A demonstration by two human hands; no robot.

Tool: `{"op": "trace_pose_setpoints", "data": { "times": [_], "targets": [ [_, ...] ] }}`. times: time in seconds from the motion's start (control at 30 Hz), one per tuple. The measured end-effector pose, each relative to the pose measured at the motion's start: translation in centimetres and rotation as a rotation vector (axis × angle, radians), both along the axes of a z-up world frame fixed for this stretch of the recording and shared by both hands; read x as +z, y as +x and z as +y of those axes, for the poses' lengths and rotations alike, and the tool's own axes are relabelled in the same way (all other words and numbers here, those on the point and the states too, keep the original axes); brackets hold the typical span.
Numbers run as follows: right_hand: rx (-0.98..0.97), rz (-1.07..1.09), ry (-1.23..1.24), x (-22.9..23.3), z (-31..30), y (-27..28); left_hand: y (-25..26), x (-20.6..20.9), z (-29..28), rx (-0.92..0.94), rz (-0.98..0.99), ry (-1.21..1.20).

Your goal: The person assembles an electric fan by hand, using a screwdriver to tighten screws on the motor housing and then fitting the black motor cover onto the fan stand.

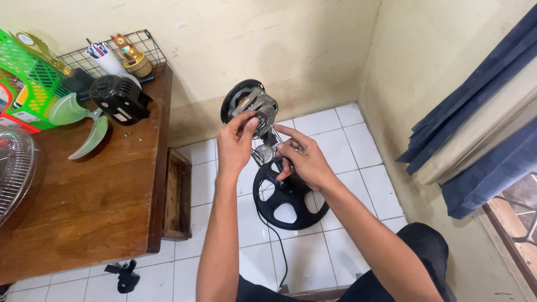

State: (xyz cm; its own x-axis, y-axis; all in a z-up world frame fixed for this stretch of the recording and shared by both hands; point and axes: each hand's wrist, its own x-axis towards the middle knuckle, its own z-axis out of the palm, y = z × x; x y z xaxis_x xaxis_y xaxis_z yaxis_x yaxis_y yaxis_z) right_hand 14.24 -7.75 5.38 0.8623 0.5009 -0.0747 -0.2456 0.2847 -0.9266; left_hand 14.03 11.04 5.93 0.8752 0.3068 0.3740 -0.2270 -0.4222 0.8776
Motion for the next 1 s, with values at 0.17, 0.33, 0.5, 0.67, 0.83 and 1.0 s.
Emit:
{"op": "trace_pose_setpoints", "data": {
  "times": [0.17,0.33,0.5,0.67,0.83,1.0],
  "targets": [
    [0.005,0.039,0.031,-0.7,1.0,0.6,-0.5,0.4,-0.1,0.019,0.03,0.033],
    [0.005,0.073,0.053,-1.2,1.1,0.5,-1.3,0.9,-0.5,-0.02,0.036,0.055],
    [-0.001,0.105,0.057,-1.2,1.0,0.5,-2.2,1.1,-0.6,-0.065,0.002,0.106],
    [0.007,0.061,0.005,-1.0,0.7,-0.1,-3.4,0.5,-0.7,-0.039,0.04,0.136],
    [0.028,0.018,-0.071,-0.7,0.3,-0.9,-4.3,-0.7,-0.6,-0.109,-0.063,0.159],
    [0.015,-0.122,-0.092,-1.5,0.1,-1.6,-4.8,-1.8,-0.3,-0.211,-0.152,0.196]
  ]
}}
